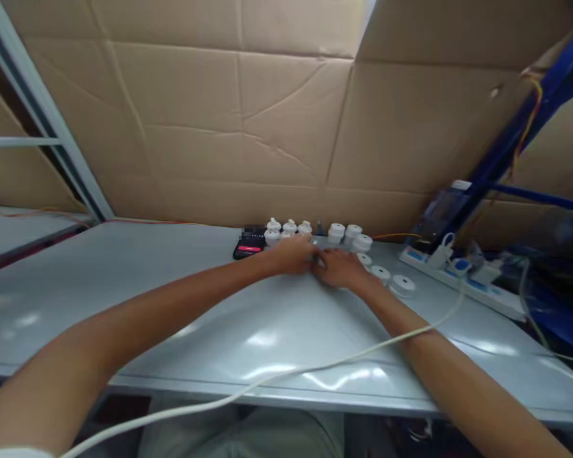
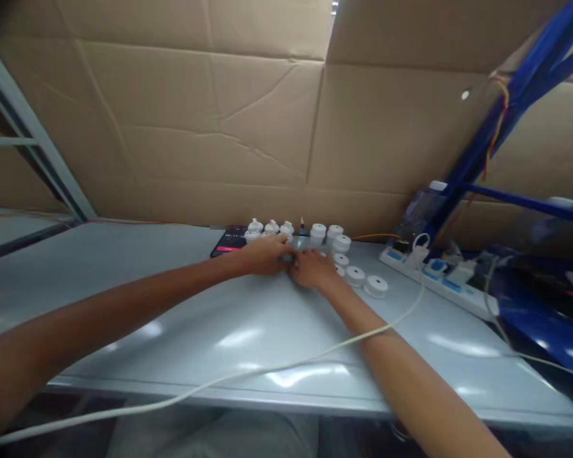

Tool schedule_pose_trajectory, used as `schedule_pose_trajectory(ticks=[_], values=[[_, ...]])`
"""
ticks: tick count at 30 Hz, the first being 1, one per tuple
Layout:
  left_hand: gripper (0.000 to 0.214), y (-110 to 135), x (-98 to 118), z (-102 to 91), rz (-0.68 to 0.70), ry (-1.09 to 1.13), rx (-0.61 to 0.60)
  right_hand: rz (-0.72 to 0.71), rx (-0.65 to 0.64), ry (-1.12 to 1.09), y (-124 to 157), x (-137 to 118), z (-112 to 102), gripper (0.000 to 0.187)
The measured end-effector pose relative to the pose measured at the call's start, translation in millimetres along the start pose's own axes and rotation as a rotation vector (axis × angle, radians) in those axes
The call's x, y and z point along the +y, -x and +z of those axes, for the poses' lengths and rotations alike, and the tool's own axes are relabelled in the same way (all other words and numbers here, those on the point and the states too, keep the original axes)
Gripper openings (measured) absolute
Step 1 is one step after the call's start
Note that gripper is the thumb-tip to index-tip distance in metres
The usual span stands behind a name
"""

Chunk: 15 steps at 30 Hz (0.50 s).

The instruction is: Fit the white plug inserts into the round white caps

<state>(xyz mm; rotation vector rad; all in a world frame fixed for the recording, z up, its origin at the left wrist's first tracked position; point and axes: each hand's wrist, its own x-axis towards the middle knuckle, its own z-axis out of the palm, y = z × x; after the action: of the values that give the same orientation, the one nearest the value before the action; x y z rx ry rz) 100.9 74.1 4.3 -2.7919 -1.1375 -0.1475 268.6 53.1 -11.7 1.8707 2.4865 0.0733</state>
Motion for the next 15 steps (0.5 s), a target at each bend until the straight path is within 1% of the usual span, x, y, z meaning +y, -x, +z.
schedule_pose_trajectory(ticks=[1, 3, 6, 7, 9, 11, 13, 15], values=[[0.041, 1, 1, 3.6, -0.002, 0.021, -0.001, -0.001, -0.002, -0.005, 0, 1, 0, 0.053], [0.04, 6, 2, 8.8, -0.013, 0.043, 0.035, 0.001, -0.003, -0.016, -1, 2, 1, 0.052], [0.034, 10, -1, 8.7, -0.077, 0.0, 0.153, 0.004, -0.005, -0.035, -1, 3, 1, 0.049], [0.035, 9, -3, 7.5, -0.105, -0.027, 0.176, 0.003, -0.006, -0.04, -1, 3, 2, 0.048], [0.041, 6, -8, 5.8, -0.148, -0.071, 0.166, -0.001, -0.009, -0.047, -1, 4, 2, 0.047], [0.047, 3, -13, 6.8, -0.172, -0.069, 0.104, -0.004, -0.011, -0.051, -1, 5, 1, 0.048], [0.05, 2, -16, 9.6, -0.169, -0.034, 0.049, -0.001, -0.015, -0.064, -2, 7, -1, 0.052], [0.048, 3, -16, 11.6, -0.142, 0.018, 0.046, 0.028, -0.024, -0.085, -2, 11, -5, 0.061]])
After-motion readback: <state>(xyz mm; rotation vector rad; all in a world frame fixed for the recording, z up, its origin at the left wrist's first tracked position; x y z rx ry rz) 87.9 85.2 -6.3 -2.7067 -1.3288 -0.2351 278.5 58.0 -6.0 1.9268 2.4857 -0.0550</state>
